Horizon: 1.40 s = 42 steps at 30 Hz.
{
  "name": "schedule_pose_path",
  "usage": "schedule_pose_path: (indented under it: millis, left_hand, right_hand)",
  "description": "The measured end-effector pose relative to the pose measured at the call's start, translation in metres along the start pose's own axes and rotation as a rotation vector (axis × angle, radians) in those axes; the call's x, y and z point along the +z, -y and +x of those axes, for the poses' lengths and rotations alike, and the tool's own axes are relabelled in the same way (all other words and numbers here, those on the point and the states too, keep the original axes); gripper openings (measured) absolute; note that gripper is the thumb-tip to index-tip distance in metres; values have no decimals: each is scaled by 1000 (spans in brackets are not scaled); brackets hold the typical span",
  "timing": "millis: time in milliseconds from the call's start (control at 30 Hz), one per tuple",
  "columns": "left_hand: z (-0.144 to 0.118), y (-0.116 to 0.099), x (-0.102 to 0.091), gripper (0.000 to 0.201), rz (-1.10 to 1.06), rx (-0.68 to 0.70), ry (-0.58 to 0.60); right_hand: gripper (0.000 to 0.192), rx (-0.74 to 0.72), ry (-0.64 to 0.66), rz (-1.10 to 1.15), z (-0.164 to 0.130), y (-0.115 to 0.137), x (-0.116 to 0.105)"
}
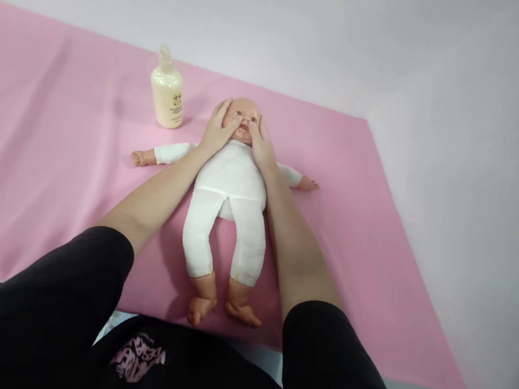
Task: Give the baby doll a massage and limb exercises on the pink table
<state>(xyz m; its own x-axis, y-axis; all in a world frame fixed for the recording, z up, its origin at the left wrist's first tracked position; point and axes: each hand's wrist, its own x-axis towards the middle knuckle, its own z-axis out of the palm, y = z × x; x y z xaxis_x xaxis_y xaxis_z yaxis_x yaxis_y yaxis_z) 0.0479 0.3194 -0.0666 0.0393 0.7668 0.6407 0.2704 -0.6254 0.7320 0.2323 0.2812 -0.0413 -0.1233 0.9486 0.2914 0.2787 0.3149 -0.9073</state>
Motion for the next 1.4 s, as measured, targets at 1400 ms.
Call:
schedule_pose_path:
  millis: [1400]
  left_hand:
    - [4,11,-2,88,-29,42,1]
  right_hand:
    - [93,-6,-8,30,-2,7,2]
